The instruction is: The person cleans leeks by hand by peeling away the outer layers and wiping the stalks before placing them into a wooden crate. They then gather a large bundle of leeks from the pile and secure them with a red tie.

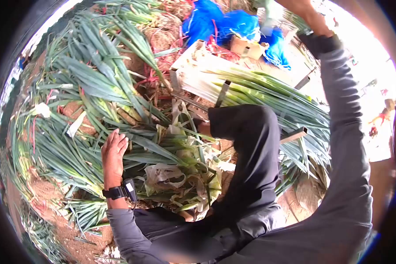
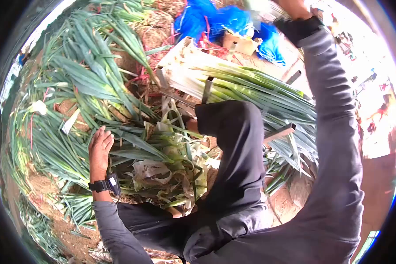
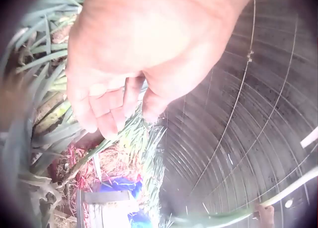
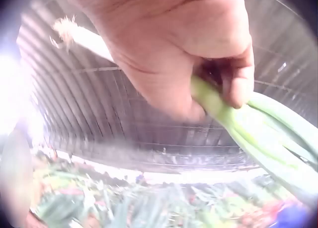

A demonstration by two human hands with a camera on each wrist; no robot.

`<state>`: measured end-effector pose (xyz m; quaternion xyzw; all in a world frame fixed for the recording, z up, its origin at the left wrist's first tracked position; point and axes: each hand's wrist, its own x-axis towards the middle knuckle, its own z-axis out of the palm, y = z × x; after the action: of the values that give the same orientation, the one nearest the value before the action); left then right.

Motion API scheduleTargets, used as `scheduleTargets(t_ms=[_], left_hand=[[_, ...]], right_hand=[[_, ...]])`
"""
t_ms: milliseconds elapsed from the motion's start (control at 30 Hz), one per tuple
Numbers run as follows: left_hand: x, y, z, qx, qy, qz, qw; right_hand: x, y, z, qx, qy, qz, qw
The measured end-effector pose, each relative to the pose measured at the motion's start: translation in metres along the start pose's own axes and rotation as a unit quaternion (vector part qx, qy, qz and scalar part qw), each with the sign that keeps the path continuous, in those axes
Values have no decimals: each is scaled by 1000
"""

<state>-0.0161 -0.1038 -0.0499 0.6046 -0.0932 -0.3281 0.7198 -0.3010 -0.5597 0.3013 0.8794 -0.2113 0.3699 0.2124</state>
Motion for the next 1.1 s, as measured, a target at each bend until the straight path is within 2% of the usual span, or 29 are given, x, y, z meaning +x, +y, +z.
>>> scheduleTargets(t_ms=[33, 67, 100, 167, 200, 233, 267, 300, 400, 433, 500, 567, 667, 767, 833, 900, 933, 1000, 1033, 1100], left_hand=[[3, -4, 3, -8, 4, -7, 1000], [3, -7, 9, -4, -2, -15, 1000], [4, -11, 15, -2, -6, -21, 1000], [10, -21, 20, -1, -17, -27, 999], [10, -22, 25, 5, -19, -25, 1000], [9, -25, 32, 13, -23, -26, 999], [11, -31, 39, 11, -23, -47, 999], [14, -37, 48, 11, -26, -68, 997], [30, -59, 68, 13, -29, -111, 993], [39, -63, 77, 17, -39, -121, 992], [56, -73, 107, 35, -44, -133, 990], [72, -77, 149, 43, -91, -141, 985], [105, -92, 205, 46, -155, -154, 975], [134, -92, 263, 67, -164, -176, 968], [161, -100, 298, 91, -144, -168, 971], [182, -119, 328, 105, -106, -152, 977], [200, -136, 336, 181, -76, -63, 979], [208, -163, 333, 130, -83, 13, 988], [194, -144, 334, 84, -107, -79, 988], [187, -141, 333, 25, -128, -112, 985]], right_hand=[[-5, 35, -3, -90, -53, -47, 993], [-24, 50, -11, -60, -141, -77, 985], [-36, 66, -3, -139, -267, -59, 952], [-111, 119, 49, 36, -184, -204, 961], [-146, 96, 51, -7, -290, -118, 950], [-139, 84, 46, 20, -362, -109, 926], [-221, 84, 90, 16, -483, -16, 875], [-256, 72, 92, 73, -463, -47, 882], [-323, 49, 128, 108, -478, -38, 871], [-326, 41, 133, 115, -469, -51, 874], [-320, 35, 143, 187, -486, -50, 852], [-303, 22, 149, 189, -521, -60, 830], [-293, 7, 183, 232, -524, -33, 819], [-286, -15, 215, 220, -570, -17, 792], [-289, -18, 218, 249, -579, -8, 777], [-283, -15, 206, 285, -545, -87, 784], [-277, -8, 203, 291, -540, -97, 784], [-270, 8, 198, 307, -537, -108, 778], [-273, 14, 185, 316, -541, -108, 771], [-267, 25, 149, 206, -648, -80, 729]])
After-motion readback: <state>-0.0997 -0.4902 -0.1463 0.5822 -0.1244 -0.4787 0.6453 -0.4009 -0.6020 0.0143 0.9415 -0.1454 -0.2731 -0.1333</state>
